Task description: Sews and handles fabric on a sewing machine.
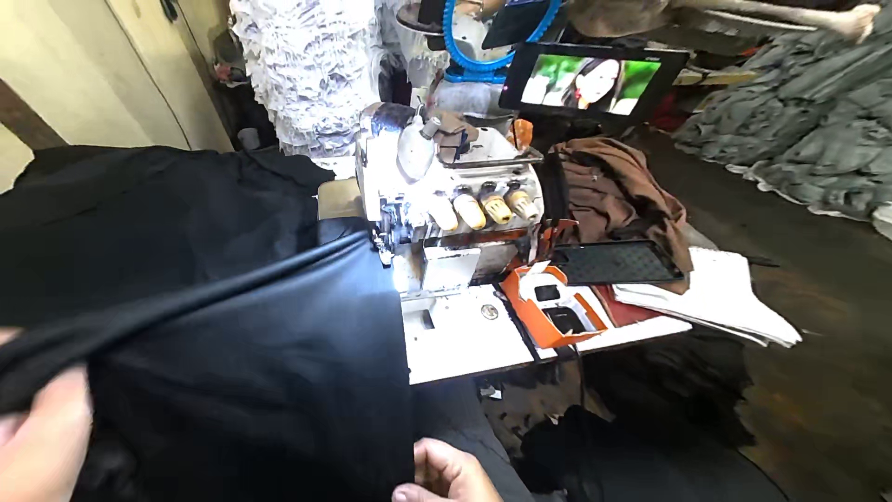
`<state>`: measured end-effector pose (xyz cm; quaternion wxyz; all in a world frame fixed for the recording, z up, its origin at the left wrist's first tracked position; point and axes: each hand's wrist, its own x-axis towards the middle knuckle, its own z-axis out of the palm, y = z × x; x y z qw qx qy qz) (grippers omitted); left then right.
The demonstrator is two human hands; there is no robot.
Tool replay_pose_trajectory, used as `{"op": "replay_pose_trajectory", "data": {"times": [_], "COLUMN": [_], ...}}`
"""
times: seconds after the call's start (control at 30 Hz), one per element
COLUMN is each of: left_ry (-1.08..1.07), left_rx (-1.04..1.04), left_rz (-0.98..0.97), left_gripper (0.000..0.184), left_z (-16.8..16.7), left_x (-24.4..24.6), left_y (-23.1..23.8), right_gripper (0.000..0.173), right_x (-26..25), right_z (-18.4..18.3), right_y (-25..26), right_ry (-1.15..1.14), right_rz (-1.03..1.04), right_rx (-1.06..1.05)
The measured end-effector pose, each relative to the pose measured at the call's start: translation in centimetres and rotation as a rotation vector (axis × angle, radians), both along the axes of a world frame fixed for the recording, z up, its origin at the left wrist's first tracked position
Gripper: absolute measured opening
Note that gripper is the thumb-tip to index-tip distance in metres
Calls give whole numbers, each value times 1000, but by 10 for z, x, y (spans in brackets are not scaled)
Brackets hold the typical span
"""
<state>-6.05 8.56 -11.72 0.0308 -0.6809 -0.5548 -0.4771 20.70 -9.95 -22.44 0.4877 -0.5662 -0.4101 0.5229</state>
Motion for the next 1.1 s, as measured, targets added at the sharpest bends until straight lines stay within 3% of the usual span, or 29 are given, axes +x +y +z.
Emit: {"op": "replay_pose_trajectory", "data": {"times": [0.1,0.17,0.27,0.4,0.47,0.57,0.77,0.93,1.1], "left_ry": [229,267,244,246,261,288,348,219,-272], "left_rx": [15,65,-33,-78,-114,-152,-221,-232,-151], "left_rz": [-126,-298,-578,-506,-496,-530,-554,-540,-421], "left_gripper": [41,34,29,34,34,27,20,19,19], "left_z": [3,-1,-33,-59,-56,-48,-31,-28,-35], "left_x": [19,65,136,167,171,177,193,195,169], "left_y": [47,42,14,25,43,69,113,121,98], "right_gripper": [13,12,21,44,41,22,18,19,18], "right_x": [1,4,11,21,26,35,40,39,43], "right_z": [12,18,23,28,28,25,34,35,46], "right_y": [25,42,64,95,110,133,144,139,138], "right_ry": [18,16,19,-31,-132,-382,-594,-568,-550], "right_rz": [-54,-94,-158,-251,-291,-316,-319,-293,-288], "right_rx": [9,19,48,134,267,515,544,510,537]}}
